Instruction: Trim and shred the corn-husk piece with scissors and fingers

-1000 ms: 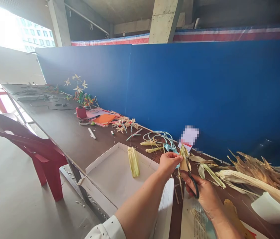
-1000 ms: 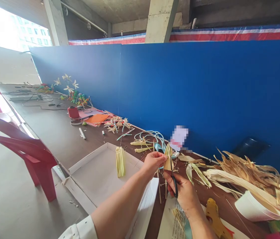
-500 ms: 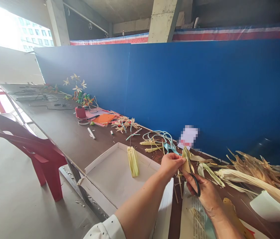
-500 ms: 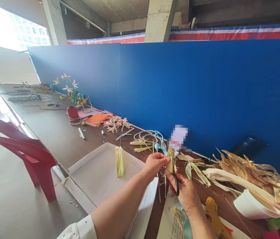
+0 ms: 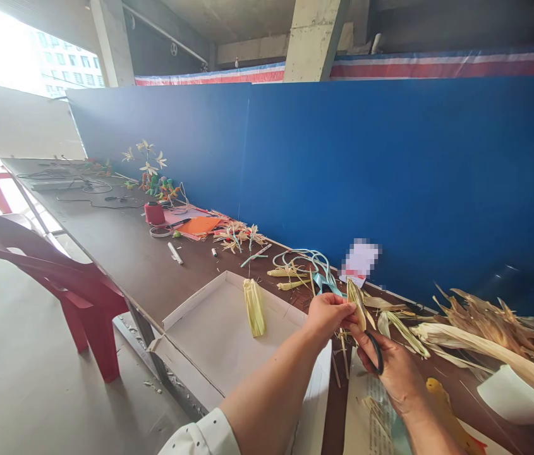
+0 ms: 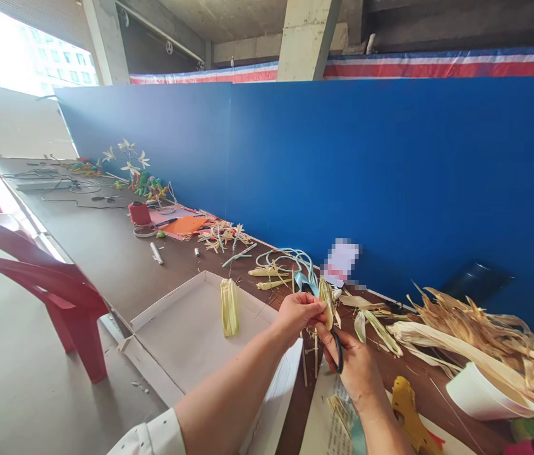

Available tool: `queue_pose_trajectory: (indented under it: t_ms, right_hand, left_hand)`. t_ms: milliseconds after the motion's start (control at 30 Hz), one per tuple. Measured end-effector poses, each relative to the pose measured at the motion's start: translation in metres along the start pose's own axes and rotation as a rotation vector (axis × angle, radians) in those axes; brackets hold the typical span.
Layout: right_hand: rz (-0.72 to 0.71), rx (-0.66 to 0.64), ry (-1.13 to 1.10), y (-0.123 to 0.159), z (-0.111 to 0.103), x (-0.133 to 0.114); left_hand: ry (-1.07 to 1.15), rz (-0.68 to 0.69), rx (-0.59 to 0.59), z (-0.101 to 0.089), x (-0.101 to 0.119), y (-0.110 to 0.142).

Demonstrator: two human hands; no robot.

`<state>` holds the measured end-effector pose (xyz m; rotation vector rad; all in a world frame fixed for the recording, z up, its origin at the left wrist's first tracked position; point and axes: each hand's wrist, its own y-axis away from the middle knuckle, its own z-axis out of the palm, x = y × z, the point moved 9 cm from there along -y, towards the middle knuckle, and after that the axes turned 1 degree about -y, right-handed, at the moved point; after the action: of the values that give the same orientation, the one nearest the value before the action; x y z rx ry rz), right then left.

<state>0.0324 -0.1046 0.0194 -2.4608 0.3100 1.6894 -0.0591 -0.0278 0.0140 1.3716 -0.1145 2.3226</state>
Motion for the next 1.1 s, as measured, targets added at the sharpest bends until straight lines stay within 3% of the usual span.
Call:
queue_pose_trajectory:
  t_ms: [333,733,1100]
  right_hand:
    - [0.031,0.014,0.054,-0.002,-0.006,0.005]
    - [-0.03,0.048,0.026,0.009,0.002,-0.015]
    - [-0.005,0.027,0.107,0.001,-0.005,-0.001]
  left_hand:
    - [0.001,-0.008,-0.006,0.0,-0.001,-0.001]
    - [-0.015,0.021,0.001,-0.003,-0.003,-0.006]
    - [-0.023,0.013,-0.002,-0.001,-0.001,-0.002]
